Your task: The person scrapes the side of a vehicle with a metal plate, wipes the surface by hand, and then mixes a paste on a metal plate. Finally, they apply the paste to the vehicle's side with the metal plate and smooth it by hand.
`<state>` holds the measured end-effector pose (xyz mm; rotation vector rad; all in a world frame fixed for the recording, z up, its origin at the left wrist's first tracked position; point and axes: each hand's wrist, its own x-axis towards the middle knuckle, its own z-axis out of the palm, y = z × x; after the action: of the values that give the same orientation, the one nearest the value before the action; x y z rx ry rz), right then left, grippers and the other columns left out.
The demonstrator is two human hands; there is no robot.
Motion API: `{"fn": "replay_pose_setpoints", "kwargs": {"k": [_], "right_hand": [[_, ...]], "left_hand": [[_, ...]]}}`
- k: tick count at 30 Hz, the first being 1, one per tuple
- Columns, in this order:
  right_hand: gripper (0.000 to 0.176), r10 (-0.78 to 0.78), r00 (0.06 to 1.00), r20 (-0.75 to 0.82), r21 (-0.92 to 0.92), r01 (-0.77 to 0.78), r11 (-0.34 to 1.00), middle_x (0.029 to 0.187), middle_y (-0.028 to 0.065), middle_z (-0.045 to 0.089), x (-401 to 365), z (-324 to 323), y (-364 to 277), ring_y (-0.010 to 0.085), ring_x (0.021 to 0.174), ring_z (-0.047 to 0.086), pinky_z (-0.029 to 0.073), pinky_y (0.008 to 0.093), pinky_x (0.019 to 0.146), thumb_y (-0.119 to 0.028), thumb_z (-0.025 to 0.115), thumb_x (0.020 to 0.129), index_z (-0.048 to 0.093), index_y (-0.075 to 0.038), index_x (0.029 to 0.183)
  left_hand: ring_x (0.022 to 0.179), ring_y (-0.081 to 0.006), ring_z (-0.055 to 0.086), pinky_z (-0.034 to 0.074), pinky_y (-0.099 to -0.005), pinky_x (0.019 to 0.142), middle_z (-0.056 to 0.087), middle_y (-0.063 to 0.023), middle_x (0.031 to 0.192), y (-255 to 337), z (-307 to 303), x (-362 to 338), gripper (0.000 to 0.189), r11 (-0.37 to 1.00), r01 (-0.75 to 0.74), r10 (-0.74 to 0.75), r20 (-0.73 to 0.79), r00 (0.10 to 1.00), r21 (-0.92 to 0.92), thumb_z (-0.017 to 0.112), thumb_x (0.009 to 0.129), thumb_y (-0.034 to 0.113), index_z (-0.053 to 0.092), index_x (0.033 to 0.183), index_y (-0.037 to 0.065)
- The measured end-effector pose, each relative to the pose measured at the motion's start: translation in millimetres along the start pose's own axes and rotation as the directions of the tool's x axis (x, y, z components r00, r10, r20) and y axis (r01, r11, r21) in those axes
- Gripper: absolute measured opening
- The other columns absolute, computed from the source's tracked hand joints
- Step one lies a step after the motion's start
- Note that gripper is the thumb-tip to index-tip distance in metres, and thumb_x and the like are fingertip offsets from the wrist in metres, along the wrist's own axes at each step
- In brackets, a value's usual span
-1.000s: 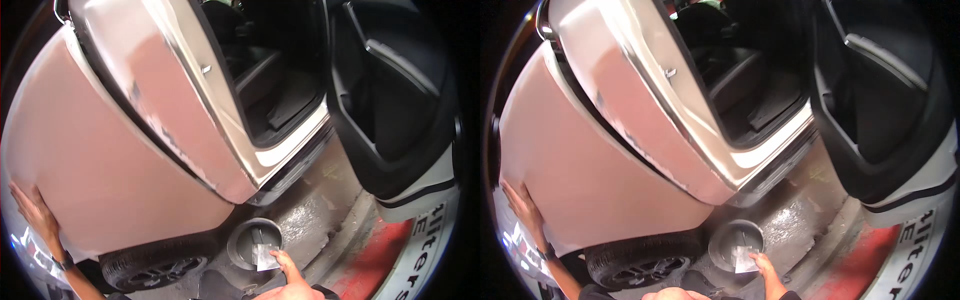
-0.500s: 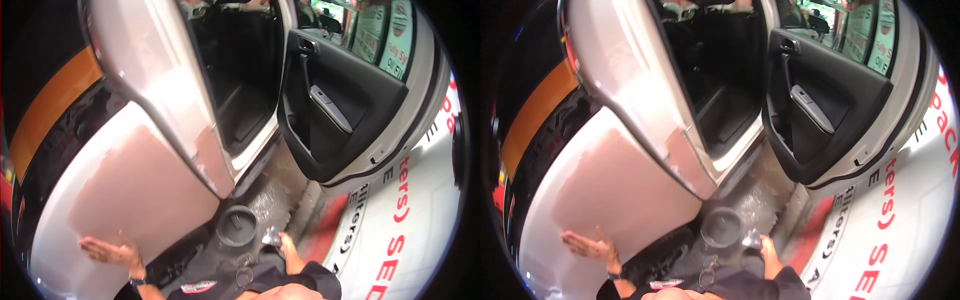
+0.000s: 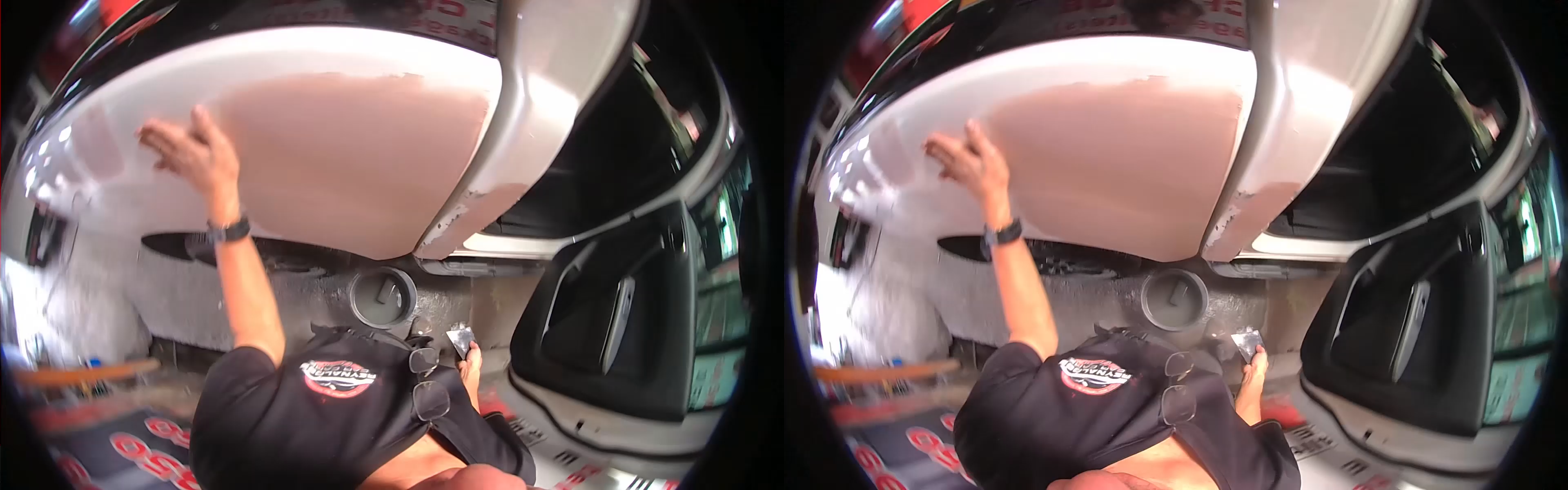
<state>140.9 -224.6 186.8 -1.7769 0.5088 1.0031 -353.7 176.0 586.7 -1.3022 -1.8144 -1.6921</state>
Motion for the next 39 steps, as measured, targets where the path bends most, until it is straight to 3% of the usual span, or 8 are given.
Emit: {"fn": "replay_pose_setpoints", "kwargs": {"k": [4, 12, 20, 26, 29, 33, 36, 39], "right_hand": [[0.029, -0.017, 0.997, 0.080, -0.215, 0.034, 0.976, 0.074, 0.0001, 0.061, 34.3, -0.4, -79.2, 0.0155, 0.042, 0.041, 0.026, 0.0326, 0.038, -0.040, 0.062, 0.086, 0.061, -0.012, 0.093], [0.032, -0.037, 0.967, 0.251, -0.489, 0.160, 0.857, 0.080, 0.0031, 0.063, 89.1, 15.0, -200.1, 0.0184, 0.053, 0.049, 0.034, 0.0351, 0.049, -0.038, 0.062, 0.085, 0.064, -0.009, 0.099], [0.036, -0.043, 0.946, 0.321, -0.566, 0.228, 0.792, 0.087, 0.0061, 0.066, 106.1, 25.3, -233.4, 0.0213, 0.065, 0.056, 0.042, 0.0376, 0.059, -0.037, 0.063, 0.085, 0.066, -0.006, 0.104], [0.040, -0.057, 0.944, 0.326, -0.587, 0.249, 0.770, 0.092, 0.0083, 0.067, 98.2, 30.9, -234.5, 0.0235, 0.074, 0.061, 0.048, 0.0395, 0.066, -0.035, 0.063, 0.085, 0.068, -0.004, 0.108], [0.043, -0.064, 0.953, 0.297, -0.575, 0.232, 0.785, 0.097, 0.0100, 0.068, 85.0, 38.0, -235.3, 0.0247, 0.084, 0.065, 0.052, 0.0419, 0.075, -0.034, 0.063, 0.084, 0.069, -0.003, 0.112], [0.040, -0.053, 0.953, 0.299, -0.578, 0.225, 0.784, 0.100, 0.0103, 0.067, 103.5, 33.3, -231.3, 0.0258, 0.087, 0.064, 0.051, 0.0435, 0.075, -0.032, 0.063, 0.086, 0.068, -0.003, 0.113], [0.038, -0.038, 0.954, 0.297, -0.566, 0.208, 0.798, 0.101, 0.0105, 0.067, 121.2, 29.8, -226.9, 0.0265, 0.089, 0.064, 0.051, 0.0446, 0.075, -0.031, 0.063, 0.086, 0.067, -0.003, 0.113], [0.037, -0.019, 0.956, 0.293, -0.556, 0.186, 0.810, 0.103, 0.0107, 0.066, 139.9, 24.9, -222.9, 0.0273, 0.091, 0.063, 0.051, 0.0458, 0.075, -0.029, 0.062, 0.087, 0.066, -0.004, 0.113]], "left_hand": [[0.149, -0.0460, 0.002, 0.005, -0.0665, 0.114, 0.002, -0.0321, 0.159, 24.4, 14.3, -13.1, 0.094, 0.982, 0.186, -0.184, -0.078, 0.980, 0.025, 0.036, 0.098, 0.060, 0.005, 0.152, -0.011], [0.151, -0.0392, -0.003, 0.001, -0.0600, 0.118, -0.003, -0.0278, 0.161, 119.8, 43.6, -104.4, 0.090, 0.949, 0.307, -0.314, -0.126, 0.941, -0.074, 0.035, 0.100, 0.056, 0.000, 0.153, -0.008], [0.151, -0.0390, -0.006, 0.000, -0.0608, 0.117, -0.008, -0.0252, 0.162, 207.5, 72.5, -195.4, 0.090, 0.938, 0.308, -0.328, -0.128, 0.936, -0.157, 0.027, 0.100, 0.062, -0.005, 0.155, -0.002], [0.149, -0.0434, -0.011, -0.004, -0.0591, 0.116, -0.014, -0.0275, 0.160, 249.4, 76.4, -254.6, 0.088, 0.940, 0.241, -0.251, -0.009, 0.968, -0.242, 0.024, 0.101, 0.058, -0.009, 0.153, -0.004], [0.148, -0.0456, -0.012, -0.005, -0.0612, 0.115, -0.013, -0.0295, 0.160, 250.5, 75.8, -277.9, 0.093, 0.935, 0.204, -0.188, 0.081, 0.979, -0.289, 0.026, 0.099, 0.062, -0.009, 0.153, -0.005], [0.148, -0.0472, -0.012, -0.007, -0.0607, 0.115, -0.015, -0.0318, 0.158, 233.0, 67.7, -307.2, 0.096, 0.969, 0.009, 0.045, 0.215, 0.976, -0.247, 0.027, 0.098, 0.063, -0.012, 0.152, -0.007], [0.148, -0.0462, -0.012, -0.006, -0.0605, 0.116, -0.014, -0.0309, 0.159, 197.7, 67.8, -267.6, 0.092, 0.968, 0.095, -0.077, 0.085, 0.993, -0.231, 0.027, 0.099, 0.060, -0.011, 0.152, -0.005], [0.150, -0.0400, -0.009, -0.003, -0.0609, 0.117, -0.008, -0.0267, 0.161, 148.8, 49.1, -163.1, 0.086, 0.978, 0.198, -0.204, -0.085, 0.975, -0.069, 0.033, 0.102, 0.052, -0.006, 0.154, -0.004]]}}
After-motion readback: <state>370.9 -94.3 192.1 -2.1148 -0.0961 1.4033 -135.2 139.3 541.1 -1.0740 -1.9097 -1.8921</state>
